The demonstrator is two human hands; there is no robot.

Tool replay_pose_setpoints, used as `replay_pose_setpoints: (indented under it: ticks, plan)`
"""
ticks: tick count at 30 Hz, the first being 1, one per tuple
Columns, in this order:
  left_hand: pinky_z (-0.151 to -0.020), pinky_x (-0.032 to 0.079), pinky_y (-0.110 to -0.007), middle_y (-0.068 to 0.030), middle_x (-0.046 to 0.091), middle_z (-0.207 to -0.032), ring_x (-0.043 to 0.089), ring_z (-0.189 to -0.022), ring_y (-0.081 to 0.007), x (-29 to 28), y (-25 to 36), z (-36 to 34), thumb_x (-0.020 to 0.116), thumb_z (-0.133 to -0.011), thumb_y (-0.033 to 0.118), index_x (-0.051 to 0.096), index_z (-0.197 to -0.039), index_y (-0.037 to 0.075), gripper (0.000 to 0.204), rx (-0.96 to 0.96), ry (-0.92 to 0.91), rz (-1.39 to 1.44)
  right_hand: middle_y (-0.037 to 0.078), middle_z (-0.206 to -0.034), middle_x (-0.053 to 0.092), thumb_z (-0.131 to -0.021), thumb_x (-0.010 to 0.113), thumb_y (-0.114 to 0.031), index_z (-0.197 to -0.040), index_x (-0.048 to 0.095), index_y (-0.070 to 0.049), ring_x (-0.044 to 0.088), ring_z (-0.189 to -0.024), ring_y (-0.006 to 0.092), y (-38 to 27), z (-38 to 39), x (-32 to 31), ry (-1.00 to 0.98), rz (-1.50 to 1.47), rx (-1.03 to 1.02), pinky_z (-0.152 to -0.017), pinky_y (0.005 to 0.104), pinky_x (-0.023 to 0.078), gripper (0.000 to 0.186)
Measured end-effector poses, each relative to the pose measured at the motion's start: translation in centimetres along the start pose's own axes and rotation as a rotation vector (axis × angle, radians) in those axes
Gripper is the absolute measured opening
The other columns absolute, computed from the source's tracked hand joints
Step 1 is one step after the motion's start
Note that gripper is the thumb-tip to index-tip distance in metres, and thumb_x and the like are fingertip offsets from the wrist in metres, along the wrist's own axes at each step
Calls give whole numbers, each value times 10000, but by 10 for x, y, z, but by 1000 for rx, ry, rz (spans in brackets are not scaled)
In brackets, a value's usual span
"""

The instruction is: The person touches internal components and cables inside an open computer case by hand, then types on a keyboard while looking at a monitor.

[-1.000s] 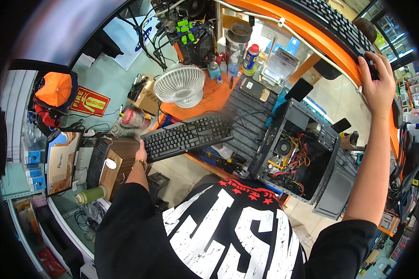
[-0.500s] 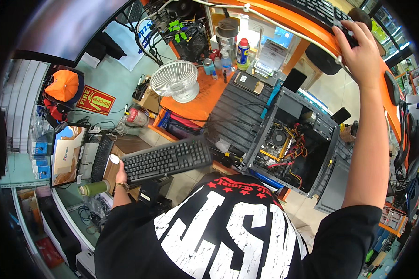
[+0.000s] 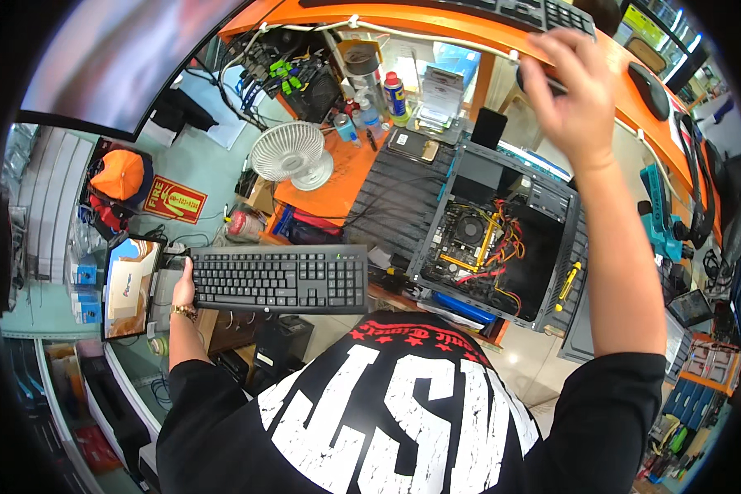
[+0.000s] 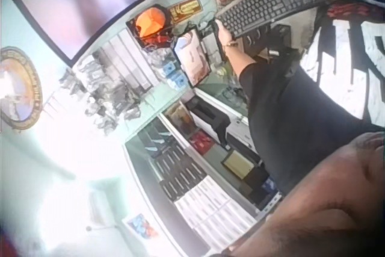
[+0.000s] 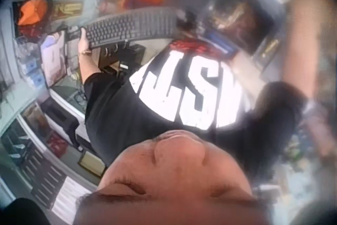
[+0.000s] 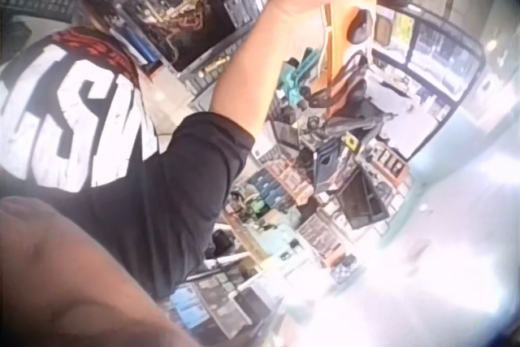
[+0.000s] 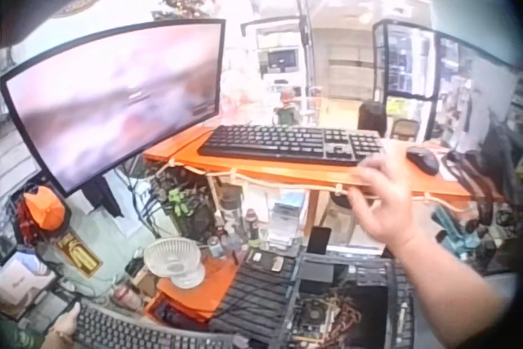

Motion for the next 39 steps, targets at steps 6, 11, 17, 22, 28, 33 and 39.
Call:
replay_pose_setpoints:
  ticks: [6,11,17,22,28,33,39]
  plan:
    - [-956,672,-413,-155,832,-1330,850,-1082,-266,100,39,-23,674,-1060,787,750,-1464,0,888,60,-162,361,152,-1238,747,-1085,784,-239,-1356,776,-22,746,-1049,301,-33,123,-35,-548,-294,557,-944,396,603,347]
    - [-1008,677,-507,-136,796,-1429,836,-1161,-292,284,129,68,666,-1080,760,651,-1570,48,864,5,-495,519,154,-1429,730,-1232,503,-543,-1721,470,-39,753,-1094,198,-61,264,-53,-499,-923,1422,-941,369,609,703]
    - [-961,653,-476,-136,811,-1343,823,-1110,-261,445,187,111,653,-1089,761,703,-1467,-33,881,-15,-702,494,99,-1191,794,-1213,486,-638,-1621,590,-56,760,-919,200,-26,303,-78,152,-910,1669,-683,348,605,718]
    - [-1032,539,-439,-198,772,-1329,719,-1150,-279,533,206,107,525,-1067,883,673,-1453,-177,1138,134,-566,165,14,-1018,771,-1168,570,-669,-1376,753,-87,654,-778,126,24,366,-108,102,-475,1830,-619,300,503,645]
    - [-1132,504,-540,-407,764,-1293,688,-1316,-559,587,230,148,351,-1189,715,785,-1243,-139,959,503,-577,-205,136,-1251,802,-1166,570,-678,-1406,767,8,708,-1126,228,37,433,-128,52,-118,1831,-1001,380,550,753]
    - [-1176,492,-540,-387,739,-1376,658,-1366,-548,585,233,140,362,-1208,638,764,-1340,-97,848,776,-513,-151,252,-1399,766,-1147,637,-636,-1470,706,66,699,-1350,330,37,420,-110,-3,-55,1654,-1186,428,501,776]
    - [-1202,484,-551,-342,708,-1441,627,-1398,-531,575,233,165,559,-1170,570,647,-1532,-52,726,909,-559,-306,303,-1549,639,-1045,777,-620,-1630,558,79,604,-1471,461,30,414,-110,-229,180,1512,-1256,501,458,937]
Point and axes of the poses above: each hand's wrist, its own z-axis away from the middle knuckle, its own x-axis out of the palm, y = z × x, the point moved 5 cm from there along -z, towards the middle knuckle
